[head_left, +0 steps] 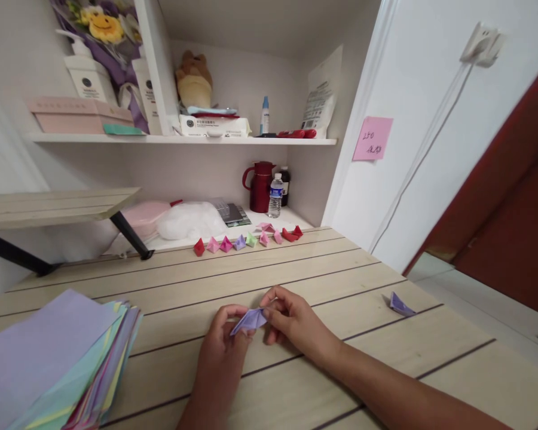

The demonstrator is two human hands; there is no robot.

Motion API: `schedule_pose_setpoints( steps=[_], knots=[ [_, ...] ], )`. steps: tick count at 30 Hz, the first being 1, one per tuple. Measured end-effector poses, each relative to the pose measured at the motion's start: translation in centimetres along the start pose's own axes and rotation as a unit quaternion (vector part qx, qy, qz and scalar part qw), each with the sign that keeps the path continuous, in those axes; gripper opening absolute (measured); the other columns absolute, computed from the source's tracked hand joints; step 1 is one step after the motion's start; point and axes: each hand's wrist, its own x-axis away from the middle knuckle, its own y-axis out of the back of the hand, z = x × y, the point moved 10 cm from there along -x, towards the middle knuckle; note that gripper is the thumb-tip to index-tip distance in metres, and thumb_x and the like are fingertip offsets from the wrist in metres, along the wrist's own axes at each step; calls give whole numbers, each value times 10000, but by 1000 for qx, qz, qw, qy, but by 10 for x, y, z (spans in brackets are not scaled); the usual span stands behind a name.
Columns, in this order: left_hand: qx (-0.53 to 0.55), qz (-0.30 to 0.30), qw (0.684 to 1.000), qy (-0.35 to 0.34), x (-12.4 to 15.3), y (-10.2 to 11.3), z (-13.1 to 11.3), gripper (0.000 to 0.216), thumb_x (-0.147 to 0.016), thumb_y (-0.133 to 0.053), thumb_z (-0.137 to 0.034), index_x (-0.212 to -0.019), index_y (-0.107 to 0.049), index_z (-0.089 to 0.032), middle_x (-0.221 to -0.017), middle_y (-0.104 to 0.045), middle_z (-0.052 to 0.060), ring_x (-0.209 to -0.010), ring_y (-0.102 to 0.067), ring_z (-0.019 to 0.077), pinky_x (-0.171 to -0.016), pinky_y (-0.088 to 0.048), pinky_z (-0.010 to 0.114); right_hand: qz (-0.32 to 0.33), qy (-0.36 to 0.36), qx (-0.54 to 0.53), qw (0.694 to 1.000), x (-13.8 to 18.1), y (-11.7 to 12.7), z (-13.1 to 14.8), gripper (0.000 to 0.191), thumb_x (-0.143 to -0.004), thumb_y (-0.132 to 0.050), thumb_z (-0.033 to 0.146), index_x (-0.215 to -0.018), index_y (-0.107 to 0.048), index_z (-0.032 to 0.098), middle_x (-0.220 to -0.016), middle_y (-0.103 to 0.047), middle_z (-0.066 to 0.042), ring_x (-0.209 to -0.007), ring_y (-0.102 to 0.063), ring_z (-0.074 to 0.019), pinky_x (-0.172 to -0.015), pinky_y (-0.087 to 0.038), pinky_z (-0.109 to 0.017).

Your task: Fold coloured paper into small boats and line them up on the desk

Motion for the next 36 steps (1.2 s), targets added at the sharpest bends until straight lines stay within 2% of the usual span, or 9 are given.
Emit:
schedule_pose_setpoints(
  steps=[7, 9, 12, 16, 21, 26, 32, 34, 36],
  knots=[
    [115, 9, 991, 62, -1, 6, 3, 368, -808, -602, -366, -1115, -605, -164, -1101, -707, 93, -850, -673, 193, -819, -519, 350, 27, -5, 6, 1000, 6, -4, 6, 333, -841, -623, 465, -1031, -575, 195, -694, -633, 22, -546, -607, -131, -504, -396, -223],
    [97, 26, 993, 54, -1, 3, 1, 399, -828, -599, -411, -1139, -604, -161, -1005, -725, 76, -826, -665, 188, -800, -515, 340, 12, 20, 53, 998, 7, -1, 13, 287, -842, -628, 435, -998, -617, 195, -731, -632, 6, -606, -592, -142, -537, -414, -236],
    [58, 91, 993, 37, 2, -12, -3, 456, -840, -595, -487, -1163, -603, -165, -836, -729, 37, -754, -642, 172, -749, -505, 318, -18, 58, 106, 992, 8, 6, 23, 200, -839, -635, 385, -835, -661, 186, -765, -637, -11, -672, -565, -149, -607, -437, -249],
    [39, 144, 988, 36, 4, -24, -4, 461, -838, -604, -489, -1177, -599, -177, -805, -727, 16, -729, -631, 158, -747, -496, 302, -19, 50, 91, 994, 6, 9, 18, 240, -842, -629, 366, -699, -639, 172, -647, -594, 4, -628, -533, -139, -602, -424, -246],
    [2, 122, 992, 34, 1, -19, -2, 408, -882, -537, -479, -1156, -629, -191, -798, -718, 11, -768, -654, 172, -756, -497, 305, 1, 41, 64, 997, 4, 10, 10, 207, -828, -654, 381, -820, -655, 174, -736, -623, -3, -650, -533, -132, -603, -429, -235],
    [-10, 84, 996, 20, -1, -11, -2, 391, -889, -512, -474, -1121, -652, -192, -829, -723, 19, -785, -666, 192, -775, -512, 332, 54, -1, 38, 998, 7, 6, 1, 285, -803, -708, 361, -1032, -654, 201, -636, -555, 44, -562, -473, -113, -532, -383, -214],
    [-4, 62, 998, 22, -3, -7, 0, 364, -868, -539, -442, -1109, -652, -194, -973, -738, 42, -823, -690, 202, -820, -508, 351, 59, -7, 34, 998, 10, 5, 6, 353, -814, -700, 338, -1144, -633, 235, -764, -616, 9, -675, -576, -144, -601, -468, -242],
    [3, 68, 997, 24, -3, -8, 0, 358, -849, -565, -424, -1104, -658, -191, -1000, -746, 52, -847, -697, 211, -818, -513, 352, 50, 21, 53, 997, 11, 4, 13, 396, -765, -734, 252, -1148, -630, 246, -894, -647, -18, -765, -617, -158, -643, -490, -251],
    [11, 73, 997, 25, -3, -10, -2, 360, -828, -592, -412, -1102, -658, -187, -1017, -749, 59, -863, -701, 216, -807, -520, 348, 43, 62, 74, 994, 13, 4, 22, 426, -720, -760, 197, -1125, -643, 257, -1127, -621, -53, -912, -630, -179, -722, -513, -269]
  ],
)
